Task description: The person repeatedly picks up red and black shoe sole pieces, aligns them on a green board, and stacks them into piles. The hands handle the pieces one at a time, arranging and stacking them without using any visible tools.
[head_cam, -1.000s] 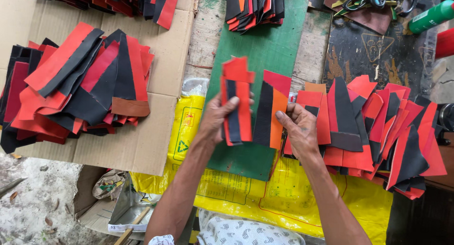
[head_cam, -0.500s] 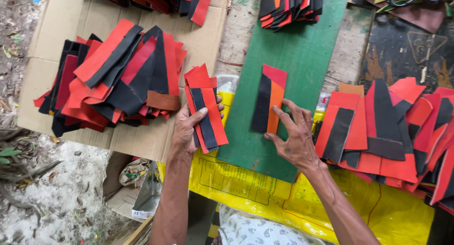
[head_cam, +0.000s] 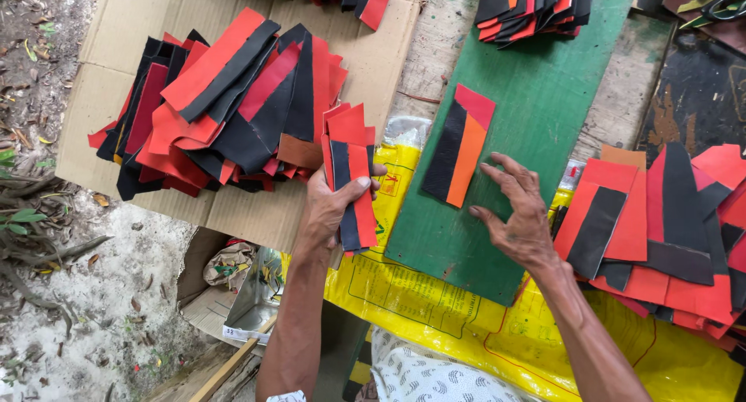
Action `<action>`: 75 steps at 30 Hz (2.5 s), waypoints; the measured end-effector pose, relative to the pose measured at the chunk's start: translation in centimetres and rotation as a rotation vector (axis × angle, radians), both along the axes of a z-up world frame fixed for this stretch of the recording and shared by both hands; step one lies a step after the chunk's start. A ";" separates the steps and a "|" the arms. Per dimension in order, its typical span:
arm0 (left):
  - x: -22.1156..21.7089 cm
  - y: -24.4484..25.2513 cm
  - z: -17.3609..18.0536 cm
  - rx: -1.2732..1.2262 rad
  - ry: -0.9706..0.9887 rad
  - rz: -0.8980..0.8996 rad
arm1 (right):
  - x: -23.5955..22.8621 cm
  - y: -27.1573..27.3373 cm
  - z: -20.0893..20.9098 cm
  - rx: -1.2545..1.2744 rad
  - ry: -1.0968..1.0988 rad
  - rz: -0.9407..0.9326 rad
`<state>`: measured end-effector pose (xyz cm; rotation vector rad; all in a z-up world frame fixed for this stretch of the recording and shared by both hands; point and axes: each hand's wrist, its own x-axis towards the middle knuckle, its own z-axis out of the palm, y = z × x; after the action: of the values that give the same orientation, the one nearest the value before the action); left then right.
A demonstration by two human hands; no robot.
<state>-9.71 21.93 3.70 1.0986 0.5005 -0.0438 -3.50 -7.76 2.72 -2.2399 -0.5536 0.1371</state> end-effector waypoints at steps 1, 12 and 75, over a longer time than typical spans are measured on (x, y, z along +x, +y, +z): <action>0.2 0.2 0.0 -0.004 -0.014 0.006 | 0.0 -0.1 0.0 0.000 0.019 0.001; 3.6 -2.5 -3.3 0.217 -0.064 -0.101 | 0.8 1.4 -0.6 -0.056 -0.097 0.065; 11.0 -4.9 1.1 0.756 0.053 -0.349 | 4.0 0.9 -0.2 -0.022 -0.015 0.136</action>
<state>1.29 17.01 4.80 1.9233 0.3690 -0.2017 0.49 -6.83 2.49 -2.2260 -0.7156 0.1966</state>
